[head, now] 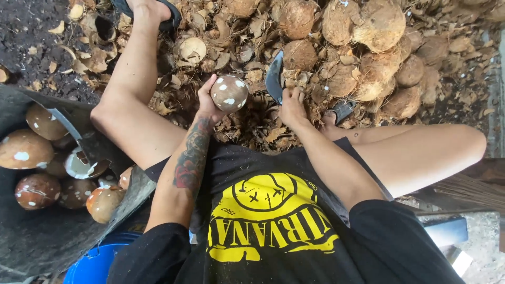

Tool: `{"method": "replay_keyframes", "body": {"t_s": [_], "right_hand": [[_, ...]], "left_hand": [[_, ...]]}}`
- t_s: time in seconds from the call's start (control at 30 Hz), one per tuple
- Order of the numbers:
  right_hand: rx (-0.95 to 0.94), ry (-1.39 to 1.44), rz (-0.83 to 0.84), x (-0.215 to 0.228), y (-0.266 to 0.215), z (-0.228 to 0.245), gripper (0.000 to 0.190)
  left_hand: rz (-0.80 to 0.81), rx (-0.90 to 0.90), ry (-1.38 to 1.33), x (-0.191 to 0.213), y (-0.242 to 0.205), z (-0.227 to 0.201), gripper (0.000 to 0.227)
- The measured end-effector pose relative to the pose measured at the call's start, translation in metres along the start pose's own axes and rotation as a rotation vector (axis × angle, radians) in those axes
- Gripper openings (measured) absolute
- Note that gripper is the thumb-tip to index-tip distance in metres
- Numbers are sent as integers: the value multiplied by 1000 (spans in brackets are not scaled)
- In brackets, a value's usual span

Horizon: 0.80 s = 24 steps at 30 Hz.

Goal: The person is sitting on the floor, picking up coconuts from a pile of husks, using a machete to crack or shave them, and then placing the processed coconuts into containers.

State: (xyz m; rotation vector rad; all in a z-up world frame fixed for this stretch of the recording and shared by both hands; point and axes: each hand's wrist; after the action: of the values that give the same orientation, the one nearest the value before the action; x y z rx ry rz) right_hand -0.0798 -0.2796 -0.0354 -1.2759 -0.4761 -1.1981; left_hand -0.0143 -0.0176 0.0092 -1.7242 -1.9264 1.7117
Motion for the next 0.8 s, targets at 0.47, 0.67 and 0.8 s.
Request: {"method": "replay_keyframes", "body": {"t_s": [0.47,0.67,0.8], "right_hand": [[877,421,-10,140,-33,209,99],[1546,415,274,205,-111,355,83],[1781,157,255,157,-125,448,76]], "left_hand": [[172,-302,414,-19,-127,-87,88],[-55,-855,765,98,-313,-170,45],[-535,-911,1028,204,-380,-149,39]]}}
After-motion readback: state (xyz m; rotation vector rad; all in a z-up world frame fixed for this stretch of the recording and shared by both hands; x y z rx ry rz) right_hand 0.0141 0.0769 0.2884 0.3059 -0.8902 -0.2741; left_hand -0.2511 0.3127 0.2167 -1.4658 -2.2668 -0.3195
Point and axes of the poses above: each hand's wrist, its own y-axis towards the middle knuckle, its own x-axis out of the back of the hand, z = x × y, and after that the axes turned 3 degrees about -x, right-handed
